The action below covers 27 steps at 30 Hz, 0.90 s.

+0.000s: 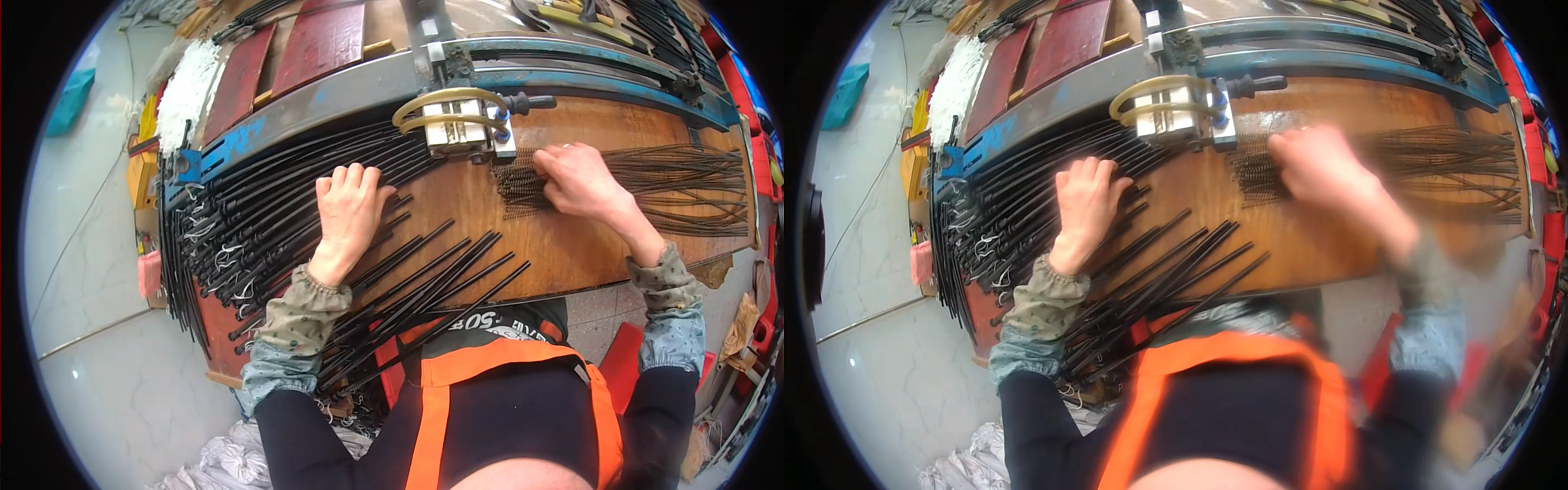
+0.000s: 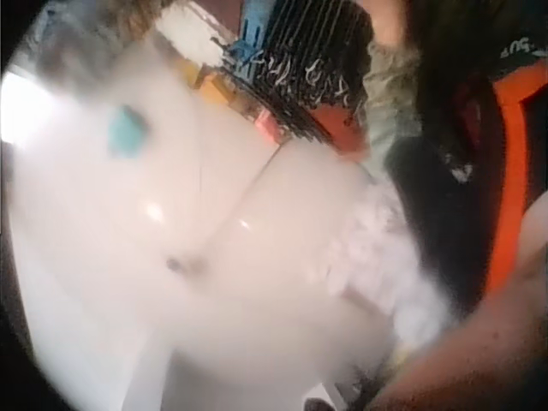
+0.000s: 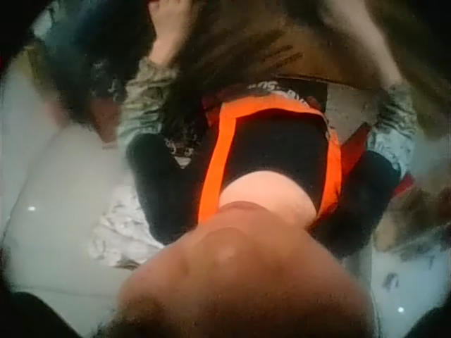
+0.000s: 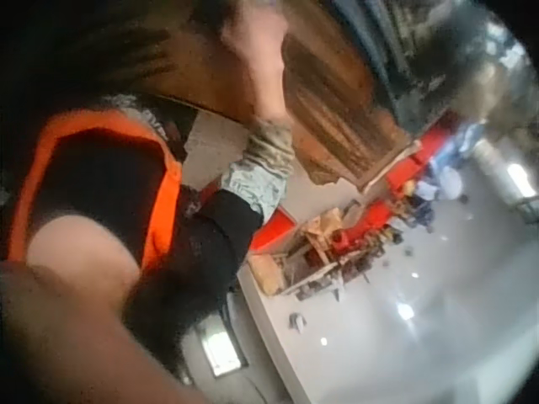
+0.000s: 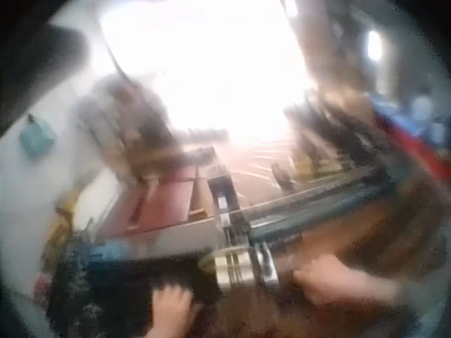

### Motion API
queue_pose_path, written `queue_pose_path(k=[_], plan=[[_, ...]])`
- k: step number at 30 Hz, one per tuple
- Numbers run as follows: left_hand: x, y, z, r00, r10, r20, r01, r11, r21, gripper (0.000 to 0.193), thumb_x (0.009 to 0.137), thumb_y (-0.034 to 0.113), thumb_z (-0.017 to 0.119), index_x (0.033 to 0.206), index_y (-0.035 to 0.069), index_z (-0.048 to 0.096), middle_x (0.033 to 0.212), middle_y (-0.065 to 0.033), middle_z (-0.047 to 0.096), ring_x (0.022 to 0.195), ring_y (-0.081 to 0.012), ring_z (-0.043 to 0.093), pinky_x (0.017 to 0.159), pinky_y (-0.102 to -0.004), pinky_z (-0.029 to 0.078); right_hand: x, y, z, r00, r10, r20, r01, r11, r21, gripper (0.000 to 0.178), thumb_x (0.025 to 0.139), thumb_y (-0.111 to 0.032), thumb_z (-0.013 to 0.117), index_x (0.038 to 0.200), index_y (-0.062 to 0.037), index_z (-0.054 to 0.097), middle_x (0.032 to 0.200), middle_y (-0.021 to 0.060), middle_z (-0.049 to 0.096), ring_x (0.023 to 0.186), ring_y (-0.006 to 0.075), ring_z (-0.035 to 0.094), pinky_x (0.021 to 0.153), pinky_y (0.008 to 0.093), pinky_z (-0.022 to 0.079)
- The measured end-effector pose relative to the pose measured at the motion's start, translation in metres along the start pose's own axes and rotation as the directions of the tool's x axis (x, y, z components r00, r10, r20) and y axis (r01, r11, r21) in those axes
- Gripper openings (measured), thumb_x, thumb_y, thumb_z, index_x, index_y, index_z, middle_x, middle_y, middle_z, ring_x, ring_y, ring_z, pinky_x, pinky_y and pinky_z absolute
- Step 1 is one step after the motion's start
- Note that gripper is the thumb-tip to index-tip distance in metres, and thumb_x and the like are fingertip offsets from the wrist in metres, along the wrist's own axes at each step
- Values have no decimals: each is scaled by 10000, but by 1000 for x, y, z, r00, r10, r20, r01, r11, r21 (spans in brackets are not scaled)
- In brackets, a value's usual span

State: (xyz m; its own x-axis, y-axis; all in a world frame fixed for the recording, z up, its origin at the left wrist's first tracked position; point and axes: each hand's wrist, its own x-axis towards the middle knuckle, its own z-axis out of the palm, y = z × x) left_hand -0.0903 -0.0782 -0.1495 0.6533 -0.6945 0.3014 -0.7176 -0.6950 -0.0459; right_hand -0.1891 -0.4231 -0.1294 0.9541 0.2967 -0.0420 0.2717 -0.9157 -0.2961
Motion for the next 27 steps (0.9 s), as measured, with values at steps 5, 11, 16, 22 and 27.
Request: queue_pose_path(k=[5, 11, 16, 22, 27], plan=[[-20, -1, 4, 998, 40, -37, -40, 999, 5, 234, 795, 243, 743, 929, 130, 588, 894, -29, 550, 869, -221, 532, 755, -370, 390, 11, -38, -1, 979, -63, 192, -16, 923, 385, 182, 838, -210, 667, 880, -44, 606, 731, 139, 651, 724, 336, 662, 661, 418, 502], [-29, 21, -17, 992, -52, 112, 99, 880, -464, 126, 879, 88, 669, 932, 47, 563, 856, -105, 554, 799, -311, 603, 643, -411, 490, 13, -30, 21, 988, 101, -118, -39, 895, 444, 189, 923, -195, 644, 968, -16, 687, 865, 169, 701, 812, 340, 679, 707, 389, 520], [-30, 41, -49, 988, 126, 92, -71, 891, -449, 264, 895, 75, 658, 1156, 83, 620, 784, -92, 554, 653, -284, 614, 550, -384, 498, -1, -31, 19, 989, 116, -87, -28, 740, 672, 261, 937, -266, 647, 1057, -43, 710, 912, 157, 719, 852, 301, 703, 768, 371, 541], [-16, 60, -66, 981, 169, 92, -112, 889, -443, 255, 903, 108, 669, 1156, 89, 644, 733, -89, 541, 623, -288, 606, 543, -379, 495, -27, -28, 17, 968, -2, -250, 161, 770, 617, 252, 964, -186, 594, 1160, -50, 676, 906, 186, 680, 843, 335, 659, 758, 402, 531], [10, 70, -76, 952, 232, 201, -133, 902, -411, 305, 912, 127, 653, 1217, 126, 646, 740, -108, 619, 604, -315, 634, 523, -399, 501, -38, -14, 18, 768, -319, -556, 394, 919, 17, 495, 724, -50, 622, 1219, -62, 620, 812, 53, 644, 860, 253, 626, 787, 372, 529]])
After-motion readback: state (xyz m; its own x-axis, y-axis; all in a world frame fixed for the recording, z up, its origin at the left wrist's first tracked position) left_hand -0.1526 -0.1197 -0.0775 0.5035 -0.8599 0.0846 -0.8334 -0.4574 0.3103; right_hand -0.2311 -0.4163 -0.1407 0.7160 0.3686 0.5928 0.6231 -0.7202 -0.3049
